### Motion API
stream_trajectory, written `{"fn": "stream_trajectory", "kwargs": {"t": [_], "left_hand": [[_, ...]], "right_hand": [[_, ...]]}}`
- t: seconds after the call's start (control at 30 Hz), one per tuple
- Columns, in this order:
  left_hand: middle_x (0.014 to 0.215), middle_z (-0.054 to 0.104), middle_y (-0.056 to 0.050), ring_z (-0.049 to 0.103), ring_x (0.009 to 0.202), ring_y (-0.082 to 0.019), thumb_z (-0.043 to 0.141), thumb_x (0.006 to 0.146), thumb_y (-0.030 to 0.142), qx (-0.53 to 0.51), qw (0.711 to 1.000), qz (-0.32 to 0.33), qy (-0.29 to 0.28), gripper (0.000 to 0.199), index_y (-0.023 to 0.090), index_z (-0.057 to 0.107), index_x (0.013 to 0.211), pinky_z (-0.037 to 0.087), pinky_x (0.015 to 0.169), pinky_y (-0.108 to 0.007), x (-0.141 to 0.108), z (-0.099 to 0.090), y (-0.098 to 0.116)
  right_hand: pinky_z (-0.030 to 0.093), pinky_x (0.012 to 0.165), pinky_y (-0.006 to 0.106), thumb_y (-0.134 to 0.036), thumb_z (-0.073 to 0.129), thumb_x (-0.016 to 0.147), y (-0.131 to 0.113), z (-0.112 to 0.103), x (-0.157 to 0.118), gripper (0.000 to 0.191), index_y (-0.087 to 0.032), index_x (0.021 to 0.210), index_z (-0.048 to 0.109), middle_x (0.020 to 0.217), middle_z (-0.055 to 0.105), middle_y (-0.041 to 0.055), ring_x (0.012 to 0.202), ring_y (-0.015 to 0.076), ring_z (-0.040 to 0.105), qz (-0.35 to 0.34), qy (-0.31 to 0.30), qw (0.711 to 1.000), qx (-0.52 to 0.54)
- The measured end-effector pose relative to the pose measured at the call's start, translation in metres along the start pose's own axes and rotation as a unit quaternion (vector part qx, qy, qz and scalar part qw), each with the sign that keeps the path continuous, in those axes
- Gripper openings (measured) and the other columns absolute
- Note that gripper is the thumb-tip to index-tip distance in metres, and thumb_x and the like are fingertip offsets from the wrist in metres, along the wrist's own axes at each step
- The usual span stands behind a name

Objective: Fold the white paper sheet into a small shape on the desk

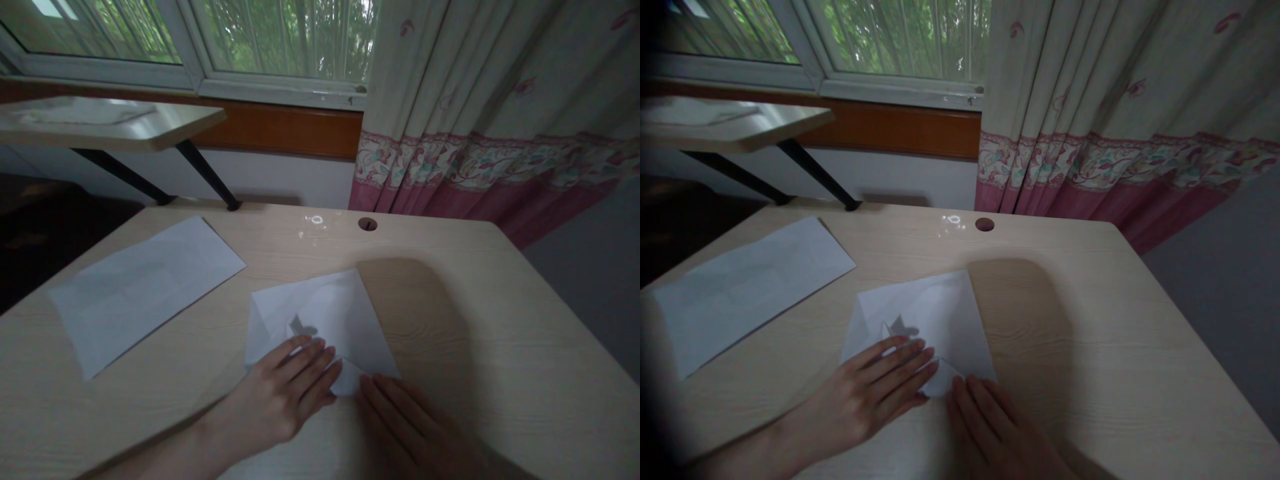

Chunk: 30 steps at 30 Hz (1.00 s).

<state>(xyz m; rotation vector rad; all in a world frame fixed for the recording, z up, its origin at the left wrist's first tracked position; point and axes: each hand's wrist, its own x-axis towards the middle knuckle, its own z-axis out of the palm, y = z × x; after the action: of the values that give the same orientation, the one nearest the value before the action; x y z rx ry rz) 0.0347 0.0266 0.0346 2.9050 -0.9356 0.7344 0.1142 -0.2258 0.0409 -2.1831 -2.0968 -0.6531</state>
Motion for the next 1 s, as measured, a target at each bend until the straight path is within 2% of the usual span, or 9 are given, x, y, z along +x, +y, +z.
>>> {"fn": "stream_trajectory", "kwargs": {"t": [0.1,0.23,0.4,0.6,0.67,0.77,0.9,1.0], "left_hand": [[0.116,0.069,-0.002,0.062,0.109,-0.021,0.049,0.100,0.031,-0.003,1.000,-0.001,0.001,0.029,0.015,0.064,0.119,0.043,0.101,-0.038,0.001,-0.001,-0.001],[0.118,0.069,-0.003,0.061,0.111,-0.021,0.051,0.099,0.031,-0.008,1.000,0.005,-0.001,0.028,0.014,0.065,0.117,0.042,0.101,-0.038,0.002,-0.001,-0.001],[0.113,0.070,-0.003,0.063,0.105,-0.020,0.054,0.098,0.029,-0.016,1.000,0.009,0.007,0.027,0.013,0.065,0.116,0.043,0.100,-0.037,0.003,-0.003,0.001],[0.111,0.071,-0.003,0.063,0.103,-0.019,0.055,0.097,0.028,-0.022,1.000,0.005,0.010,0.025,0.013,0.066,0.114,0.043,0.100,-0.037,0.002,-0.005,0.003],[0.113,0.070,-0.003,0.063,0.104,-0.019,0.053,0.098,0.029,-0.023,1.000,-0.004,0.008,0.025,0.014,0.066,0.113,0.042,0.100,-0.036,0.002,-0.004,0.004],[0.118,0.068,-0.005,0.061,0.109,-0.020,0.050,0.099,0.031,-0.019,0.999,-0.026,-0.006,0.028,0.013,0.064,0.115,0.037,0.105,-0.038,0.002,-0.003,0.006],[0.126,0.064,-0.007,0.056,0.118,-0.026,0.052,0.096,0.044,-0.011,0.997,-0.054,-0.045,0.038,0.012,0.063,0.115,0.024,0.114,-0.045,0.004,-0.002,0.004],[0.127,0.063,-0.006,0.055,0.119,-0.026,0.054,0.094,0.049,-0.007,0.997,-0.054,-0.058,0.044,0.015,0.062,0.120,0.019,0.116,-0.047,0.005,-0.004,0.000]], "right_hand": [[0.055,0.085,0.026,-0.012,0.029,0.096,-0.001,-0.002,0.001,0.042,-0.015,0.118,0.065,0.119,0.068,0.0039,0.103,0.0167,0.066,-0.014,-0.005,1.000,-0.011],[0.055,0.083,0.027,-0.011,0.028,0.096,-0.001,-0.003,0.000,0.043,-0.016,0.116,0.066,0.117,0.069,0.0037,0.099,0.0164,0.068,0.008,0.014,1.000,0.005],[0.054,0.083,0.026,-0.012,0.028,0.097,0.000,-0.002,0.000,0.043,-0.016,0.117,0.065,0.118,0.069,0.0039,0.102,0.0161,0.066,-0.015,-0.010,1.000,0.013],[0.049,0.088,0.029,-0.012,0.028,0.099,-0.009,0.007,-0.003,0.042,-0.017,0.111,0.068,0.112,0.071,0.0023,0.102,0.0154,0.064,0.044,0.049,0.998,0.025],[0.048,0.090,0.029,-0.013,0.028,0.099,-0.010,0.008,-0.003,0.042,-0.018,0.110,0.068,0.112,0.072,0.0014,0.102,0.0154,0.064,0.050,0.049,0.997,0.030],[0.047,0.091,0.030,-0.013,0.027,0.100,-0.009,0.009,-0.002,0.043,-0.017,0.113,0.067,0.113,0.071,0.0022,0.104,0.0161,0.062,0.050,0.048,0.997,0.035],[0.046,0.093,0.031,-0.015,0.030,0.099,-0.008,0.010,-0.003,0.039,-0.016,0.116,0.065,0.114,0.070,0.0028,0.105,0.0172,0.061,0.054,0.046,0.996,0.053],[0.046,0.092,0.030,-0.019,0.033,0.099,-0.008,0.010,-0.003,0.037,-0.014,0.123,0.060,0.122,0.067,0.0059,0.104,0.0172,0.061,0.047,0.011,0.997,0.060]]}}
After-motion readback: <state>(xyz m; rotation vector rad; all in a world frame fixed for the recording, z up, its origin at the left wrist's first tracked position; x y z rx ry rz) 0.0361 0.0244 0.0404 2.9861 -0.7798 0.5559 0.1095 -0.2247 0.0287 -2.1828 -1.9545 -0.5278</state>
